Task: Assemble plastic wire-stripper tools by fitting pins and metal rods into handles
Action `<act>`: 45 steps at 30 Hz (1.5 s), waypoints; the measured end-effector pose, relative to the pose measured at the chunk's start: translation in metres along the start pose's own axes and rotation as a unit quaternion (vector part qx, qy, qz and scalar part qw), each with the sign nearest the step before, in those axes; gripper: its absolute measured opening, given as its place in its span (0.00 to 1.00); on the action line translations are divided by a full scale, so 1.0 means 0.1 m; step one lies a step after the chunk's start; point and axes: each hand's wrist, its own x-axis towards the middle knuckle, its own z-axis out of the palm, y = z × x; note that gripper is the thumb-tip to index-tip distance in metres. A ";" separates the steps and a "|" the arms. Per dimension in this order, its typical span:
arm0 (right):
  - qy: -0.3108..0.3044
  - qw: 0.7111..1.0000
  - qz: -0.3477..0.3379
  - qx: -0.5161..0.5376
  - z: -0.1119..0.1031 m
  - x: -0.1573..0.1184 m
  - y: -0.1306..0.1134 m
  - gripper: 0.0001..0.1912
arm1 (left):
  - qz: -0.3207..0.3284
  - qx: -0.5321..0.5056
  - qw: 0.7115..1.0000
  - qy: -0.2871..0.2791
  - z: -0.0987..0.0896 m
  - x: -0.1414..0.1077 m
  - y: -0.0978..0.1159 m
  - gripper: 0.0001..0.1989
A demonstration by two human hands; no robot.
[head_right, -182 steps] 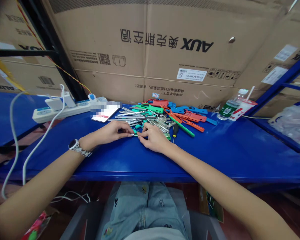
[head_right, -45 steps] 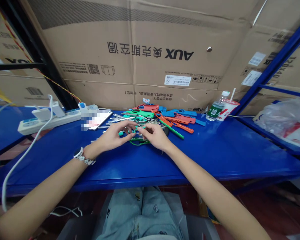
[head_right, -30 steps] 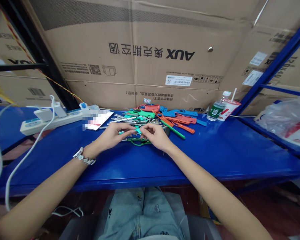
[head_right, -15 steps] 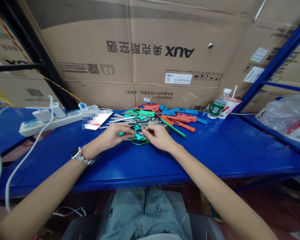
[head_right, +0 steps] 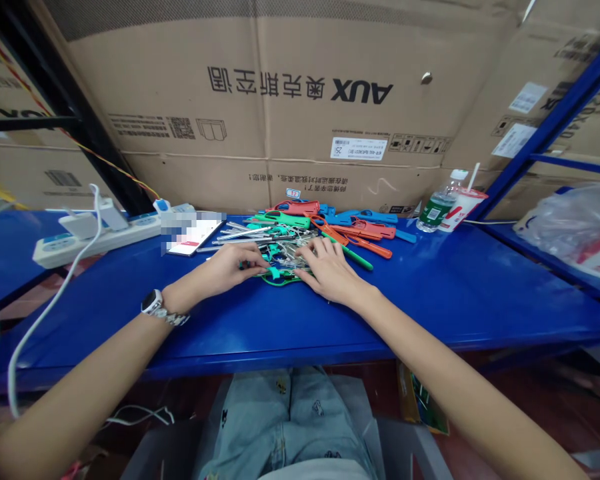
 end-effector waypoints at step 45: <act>0.054 0.997 0.017 0.054 -0.06 0.06 -0.16 0.15 | -0.027 -0.101 0.994 0.034 0.14 0.05 0.00 0.06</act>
